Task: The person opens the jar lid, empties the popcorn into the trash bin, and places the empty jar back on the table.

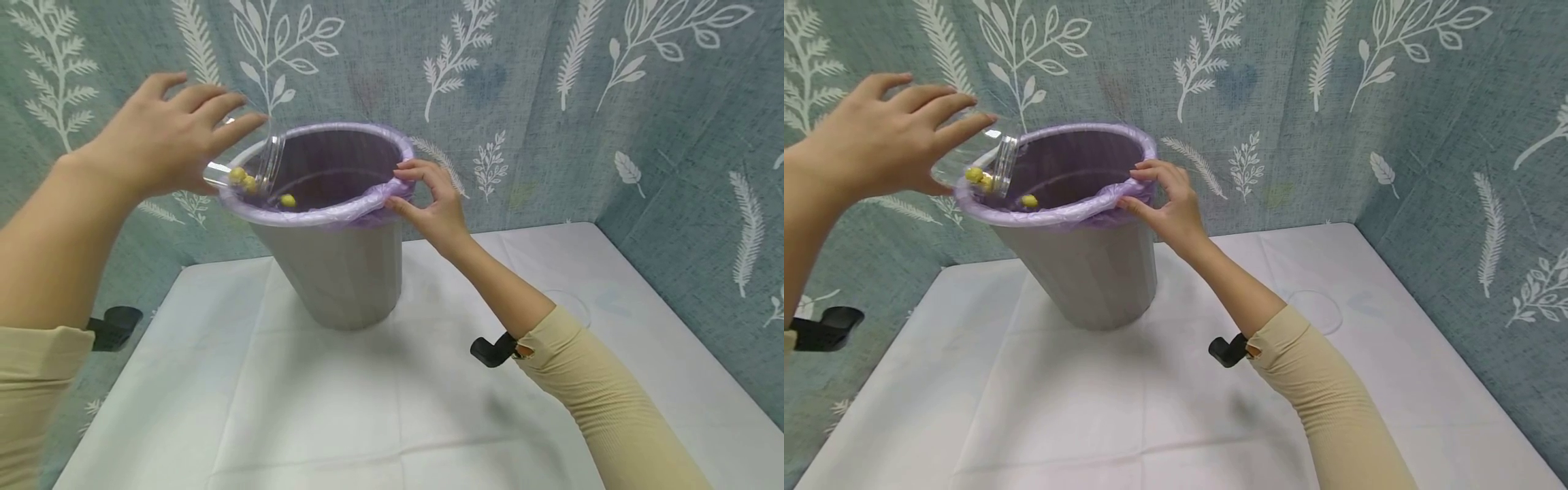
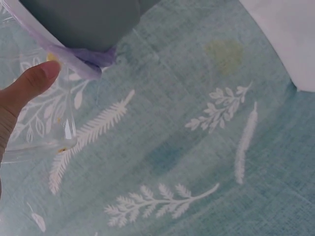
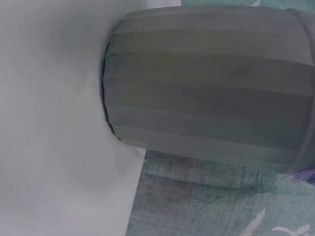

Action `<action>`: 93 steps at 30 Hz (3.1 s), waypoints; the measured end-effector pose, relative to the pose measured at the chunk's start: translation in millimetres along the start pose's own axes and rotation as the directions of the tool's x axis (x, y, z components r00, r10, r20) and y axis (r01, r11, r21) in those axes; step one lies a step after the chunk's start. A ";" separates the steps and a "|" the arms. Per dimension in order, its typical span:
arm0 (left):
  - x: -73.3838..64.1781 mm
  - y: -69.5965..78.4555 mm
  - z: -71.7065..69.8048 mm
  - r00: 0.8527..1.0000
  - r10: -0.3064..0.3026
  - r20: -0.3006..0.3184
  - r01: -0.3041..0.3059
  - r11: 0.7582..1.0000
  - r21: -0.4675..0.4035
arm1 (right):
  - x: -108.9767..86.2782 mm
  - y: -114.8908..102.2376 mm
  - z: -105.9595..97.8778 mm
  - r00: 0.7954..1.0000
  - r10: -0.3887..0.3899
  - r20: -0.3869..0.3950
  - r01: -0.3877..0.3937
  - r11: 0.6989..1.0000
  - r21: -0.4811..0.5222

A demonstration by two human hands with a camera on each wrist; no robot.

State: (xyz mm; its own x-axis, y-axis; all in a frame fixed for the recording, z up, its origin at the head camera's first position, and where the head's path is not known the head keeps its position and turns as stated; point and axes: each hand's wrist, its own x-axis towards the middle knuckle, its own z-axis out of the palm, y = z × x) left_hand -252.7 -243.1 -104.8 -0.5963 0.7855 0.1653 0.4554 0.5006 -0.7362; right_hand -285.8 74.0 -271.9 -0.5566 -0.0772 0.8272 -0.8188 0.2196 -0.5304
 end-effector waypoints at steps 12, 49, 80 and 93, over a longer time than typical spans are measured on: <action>-2.8 -4.2 -0.7 0.998 0.063 -0.006 -0.063 0.996 0.070 | 0.4 1.4 1.2 1.000 -0.009 -0.008 0.009 1.000 0.005; 13.8 -12.7 -4.2 0.991 -0.015 0.132 0.030 0.993 -0.116 | -0.2 0.8 1.6 1.000 -0.019 -0.016 0.019 1.000 -0.002; 2.1 1.9 1.5 0.997 -0.043 0.062 0.047 0.996 -0.070 | -0.3 0.3 -0.6 0.999 -0.037 -0.038 0.038 0.999 0.021; -5.0 8.9 13.2 0.977 -0.215 -0.004 0.205 0.937 -0.281 | -0.1 0.0 1.9 0.999 -0.033 -0.039 0.034 0.999 0.027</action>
State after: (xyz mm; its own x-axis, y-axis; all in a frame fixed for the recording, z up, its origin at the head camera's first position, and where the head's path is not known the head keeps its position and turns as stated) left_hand -254.4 -247.3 -120.8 -0.6779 0.6608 0.3221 0.4905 0.7330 -0.4714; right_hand -286.1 72.2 -272.3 -0.5232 -0.0465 0.8509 -0.8410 0.1900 -0.5067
